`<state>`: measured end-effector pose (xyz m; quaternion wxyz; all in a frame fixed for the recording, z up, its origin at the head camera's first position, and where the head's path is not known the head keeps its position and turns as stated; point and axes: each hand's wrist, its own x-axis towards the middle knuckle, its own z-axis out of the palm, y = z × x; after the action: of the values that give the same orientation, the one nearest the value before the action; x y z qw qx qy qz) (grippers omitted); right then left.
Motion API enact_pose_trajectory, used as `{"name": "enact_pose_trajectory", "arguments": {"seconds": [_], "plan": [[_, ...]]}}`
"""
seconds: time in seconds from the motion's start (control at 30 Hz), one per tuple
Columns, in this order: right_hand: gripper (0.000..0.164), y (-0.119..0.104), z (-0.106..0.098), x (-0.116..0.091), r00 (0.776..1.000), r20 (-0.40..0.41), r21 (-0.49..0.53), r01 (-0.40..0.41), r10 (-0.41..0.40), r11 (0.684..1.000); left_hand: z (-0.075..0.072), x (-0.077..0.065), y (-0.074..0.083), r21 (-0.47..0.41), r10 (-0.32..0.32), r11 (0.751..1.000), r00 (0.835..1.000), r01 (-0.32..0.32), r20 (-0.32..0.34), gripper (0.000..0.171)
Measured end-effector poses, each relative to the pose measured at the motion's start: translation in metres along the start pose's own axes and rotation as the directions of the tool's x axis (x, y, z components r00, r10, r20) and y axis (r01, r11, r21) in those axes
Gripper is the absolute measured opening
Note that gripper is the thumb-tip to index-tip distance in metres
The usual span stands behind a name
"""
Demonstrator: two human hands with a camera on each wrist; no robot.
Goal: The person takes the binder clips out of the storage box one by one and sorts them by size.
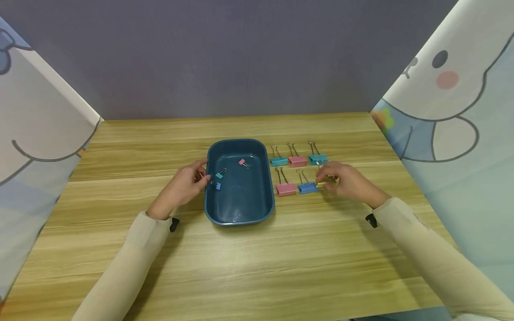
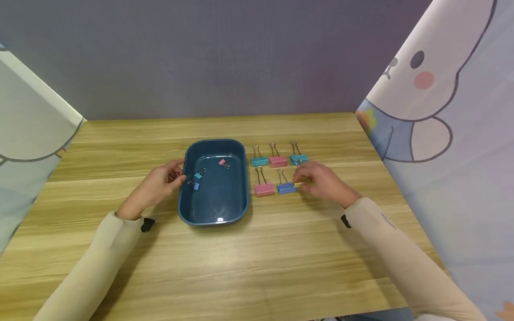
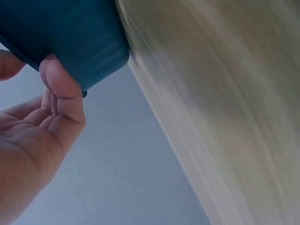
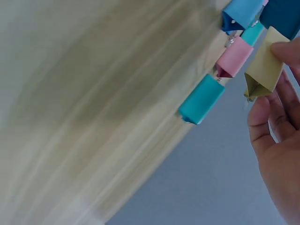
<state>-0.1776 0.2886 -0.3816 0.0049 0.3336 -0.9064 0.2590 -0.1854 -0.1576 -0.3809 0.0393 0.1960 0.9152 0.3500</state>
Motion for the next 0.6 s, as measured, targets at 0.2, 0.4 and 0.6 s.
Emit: {"name": "enact_pose_trajectory", "arguments": {"seconds": [0.2, 0.4, 0.6], "plan": [[0.030, 0.010, 0.007, -0.011, 0.997, 0.040, 0.026, -0.063, 0.061, 0.998, 0.001, 0.000, -0.002, 0.010, 0.012, 1.000, 1.000, -0.012, -0.013, 0.050], [0.031, 0.017, 0.009, -0.017, 0.996, 0.048, 0.037, -0.076, 0.074, 0.996, 0.001, 0.001, -0.003, 0.014, 0.026, 1.000, 0.999, -0.025, -0.019, 0.050], [0.033, 0.023, 0.012, -0.018, 0.996, 0.049, 0.049, -0.077, 0.075, 0.996, 0.001, 0.001, -0.004, 0.012, 0.028, 1.000, 0.999, -0.028, -0.020, 0.050]]}}
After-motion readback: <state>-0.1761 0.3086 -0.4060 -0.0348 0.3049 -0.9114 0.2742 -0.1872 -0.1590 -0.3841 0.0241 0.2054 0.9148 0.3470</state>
